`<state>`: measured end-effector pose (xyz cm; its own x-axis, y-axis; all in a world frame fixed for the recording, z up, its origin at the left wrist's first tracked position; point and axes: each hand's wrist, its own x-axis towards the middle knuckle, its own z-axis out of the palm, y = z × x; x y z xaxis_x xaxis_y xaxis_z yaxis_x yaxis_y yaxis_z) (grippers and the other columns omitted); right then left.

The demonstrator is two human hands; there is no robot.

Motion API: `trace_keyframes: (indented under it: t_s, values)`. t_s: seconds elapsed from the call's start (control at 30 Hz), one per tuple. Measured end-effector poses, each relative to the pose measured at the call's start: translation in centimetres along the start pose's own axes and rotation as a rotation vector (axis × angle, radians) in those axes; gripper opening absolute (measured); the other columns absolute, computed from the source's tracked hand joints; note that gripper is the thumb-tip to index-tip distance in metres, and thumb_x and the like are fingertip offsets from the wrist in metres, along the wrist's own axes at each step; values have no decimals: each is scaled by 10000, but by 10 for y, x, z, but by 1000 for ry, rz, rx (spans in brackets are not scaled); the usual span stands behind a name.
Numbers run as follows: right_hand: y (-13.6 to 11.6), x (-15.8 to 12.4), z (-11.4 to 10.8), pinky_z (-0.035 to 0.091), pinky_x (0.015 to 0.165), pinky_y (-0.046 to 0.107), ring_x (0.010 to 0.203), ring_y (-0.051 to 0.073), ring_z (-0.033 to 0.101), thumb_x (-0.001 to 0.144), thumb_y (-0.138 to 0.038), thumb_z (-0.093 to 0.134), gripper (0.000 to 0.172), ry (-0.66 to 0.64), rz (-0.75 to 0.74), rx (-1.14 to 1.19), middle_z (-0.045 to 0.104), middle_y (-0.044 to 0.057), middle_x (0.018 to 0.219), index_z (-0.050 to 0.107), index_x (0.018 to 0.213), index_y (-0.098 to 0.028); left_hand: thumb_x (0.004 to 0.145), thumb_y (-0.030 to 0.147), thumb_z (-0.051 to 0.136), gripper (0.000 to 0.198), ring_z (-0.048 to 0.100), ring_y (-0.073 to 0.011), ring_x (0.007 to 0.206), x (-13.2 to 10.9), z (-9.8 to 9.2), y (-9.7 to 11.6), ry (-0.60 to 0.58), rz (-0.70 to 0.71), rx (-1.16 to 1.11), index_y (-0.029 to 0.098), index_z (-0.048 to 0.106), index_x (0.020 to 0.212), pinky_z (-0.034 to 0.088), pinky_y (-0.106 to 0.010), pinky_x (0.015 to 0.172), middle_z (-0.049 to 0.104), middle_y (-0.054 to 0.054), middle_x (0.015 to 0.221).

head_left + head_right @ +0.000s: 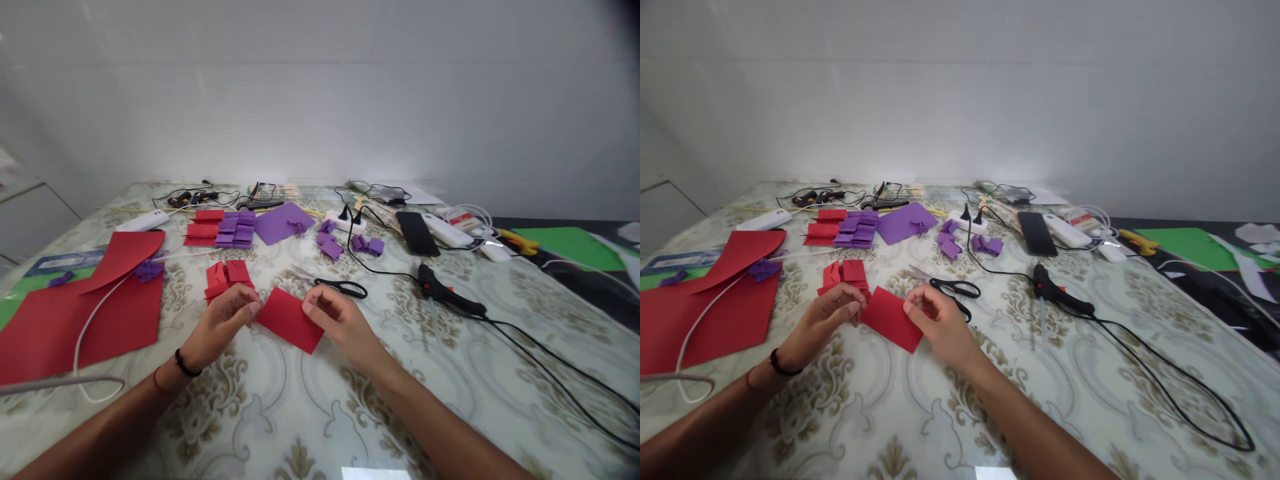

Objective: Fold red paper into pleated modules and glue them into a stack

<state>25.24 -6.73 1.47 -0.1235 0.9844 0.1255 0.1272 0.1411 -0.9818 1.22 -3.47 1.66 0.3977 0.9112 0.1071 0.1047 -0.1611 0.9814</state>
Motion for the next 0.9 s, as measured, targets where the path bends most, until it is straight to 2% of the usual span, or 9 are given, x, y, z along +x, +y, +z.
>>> trace_keyframes:
  t_s: [0.1, 0.2, 0.37, 0.43, 0.5, 0.53, 0.6, 0.73, 0.9]
  values:
    - [1, 0, 3, 382, 618, 260, 670, 138, 483, 928, -426, 653, 234, 18, 40, 79, 533, -29, 742, 596, 884, -203, 935, 395, 649, 227, 577, -147, 701, -2, 2, 0, -122, -76, 23, 171, 640, 966, 471, -255, 659, 625, 4, 777]
    - [2, -2, 9, 398, 620, 252, 684, 138, 499, 908, -437, 685, 254, 21, 69, 117, 544, -29, 758, 582, 902, -205, 947, 408, 637, 277, 556, -143, 698, -3, 4, -2, -221, -82, 49, 159, 637, 828, 446, -252, 648, 610, -4, 768]
    - [3, -4, 14, 444, 640, 260, 713, 151, 558, 934, -350, 641, 152, 9, 35, 12, 575, -20, 789, 569, 896, -221, 957, 418, 625, 334, 555, -139, 638, -4, 3, -3, -198, -53, 42, 157, 630, 748, 436, -250, 616, 626, -8, 683]
    - [3, -6, 15, 484, 723, 289, 798, 170, 602, 943, -274, 612, 72, 20, -63, -126, 619, 6, 866, 600, 897, -220, 950, 431, 638, 331, 565, -140, 619, -4, 2, -3, -183, -55, 40, 157, 649, 763, 448, -250, 607, 658, -17, 676]
    - [2, -7, 15, 500, 874, 338, 955, 198, 632, 940, -231, 618, 18, 13, -183, -236, 657, 42, 1012, 632, 941, -219, 936, 439, 657, 332, 566, -138, 607, -5, 1, -2, -162, -59, 50, 158, 649, 759, 448, -243, 593, 659, -14, 664]
    - [2, -8, 15, 487, 949, 363, 1042, 214, 630, 933, -231, 642, 53, -3, -230, -262, 661, 58, 1094, 641, 985, -220, 926, 445, 669, 333, 558, -135, 598, -5, 1, -2, -146, -62, 54, 160, 644, 756, 441, -237, 582, 647, -5, 654]
    - [2, -10, 17, 457, 1046, 399, 1172, 241, 607, 901, -272, 723, 232, -59, -254, -263, 649, 80, 1227, 633, 1110, -225, 902, 464, 694, 344, 530, -125, 579, -5, 1, -2, -105, -64, 51, 165, 629, 746, 419, -225, 556, 607, 16, 633]
    - [4, -14, 21, 470, 1074, 436, 1240, 268, 606, 813, -327, 838, 609, -152, -117, -232, 638, 95, 1340, 539, 1337, -243, 850, 500, 749, 352, 547, -142, 634, -4, 2, -1, -66, -85, 35, 162, 663, 801, 457, -233, 593, 642, 5, 704]
    - [4, -17, 23, 486, 1074, 443, 1226, 260, 639, 826, -236, 778, 619, -164, -93, -245, 643, 110, 1381, 502, 1380, -237, 814, 490, 792, 357, 601, -184, 735, -5, 1, -7, -64, -94, 30, 144, 702, 831, 504, -261, 678, 699, -34, 805]
